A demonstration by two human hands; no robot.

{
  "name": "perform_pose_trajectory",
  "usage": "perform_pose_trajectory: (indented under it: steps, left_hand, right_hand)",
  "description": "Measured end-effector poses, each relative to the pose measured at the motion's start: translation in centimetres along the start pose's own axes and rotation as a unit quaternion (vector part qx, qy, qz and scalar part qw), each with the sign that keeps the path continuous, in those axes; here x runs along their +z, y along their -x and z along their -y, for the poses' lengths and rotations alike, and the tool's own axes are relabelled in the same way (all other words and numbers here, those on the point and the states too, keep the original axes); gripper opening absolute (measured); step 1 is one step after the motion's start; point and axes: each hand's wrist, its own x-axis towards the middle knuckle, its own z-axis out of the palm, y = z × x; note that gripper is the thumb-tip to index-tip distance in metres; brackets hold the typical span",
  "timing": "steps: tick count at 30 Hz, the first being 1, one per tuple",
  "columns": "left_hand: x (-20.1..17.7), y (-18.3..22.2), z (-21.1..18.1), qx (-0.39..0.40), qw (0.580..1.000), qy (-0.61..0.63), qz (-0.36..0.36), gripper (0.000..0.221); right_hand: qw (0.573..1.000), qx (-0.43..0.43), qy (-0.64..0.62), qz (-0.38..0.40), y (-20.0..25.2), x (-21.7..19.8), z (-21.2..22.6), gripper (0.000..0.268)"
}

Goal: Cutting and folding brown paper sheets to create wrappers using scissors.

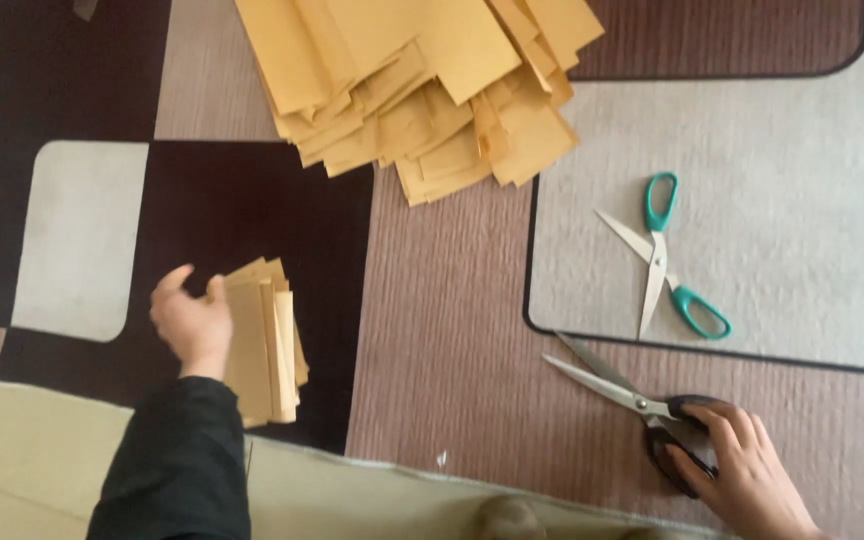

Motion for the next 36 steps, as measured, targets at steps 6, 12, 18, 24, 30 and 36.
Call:
perform_pose_trajectory:
  steps: [6, 12, 18, 24, 30, 36]
  left_hand:
    - [5.5, -4.4, -18.4, 0.293, 0.949, 0.017, 0.114, 0.023]
    - [13.9, -9.5, -26.0, 0.238, 0.942, -0.078, 0.222, 0.045]
    - [19.0, -12.6, -24.8, 0.130, 0.974, -0.056, 0.176, 0.024]
    - [18.6, -11.7, -26.3, 0.046, 0.975, 0.037, 0.213, 0.062]
    - [18.3, -11.1, -23.7, 0.211, 0.975, 0.010, 0.063, 0.027]
    - [13.2, -9.5, -23.7, 0.321, 0.945, 0.069, 0.004, 0.012]
  right_hand:
    - [0.988, 0.121, 0.094, 0.037, 2.9, 5.3, -4.9, 0.088]
    - [0.985, 0.107, 0.115, -0.076, 2.7, 5.5, -3.1, 0.066]
    - [0.987, 0.097, 0.112, -0.054, 3.0, 5.3, -3.8, 0.068]
    - [0.987, 0.105, 0.116, -0.021, 3.2, 4.9, -4.1, 0.074]
    - [0.987, 0.095, 0.122, -0.043, 3.5, 6.1, -5.1, 0.069]
    - [0.987, 0.109, 0.109, -0.049, 2.7, 5.6, -3.9, 0.072]
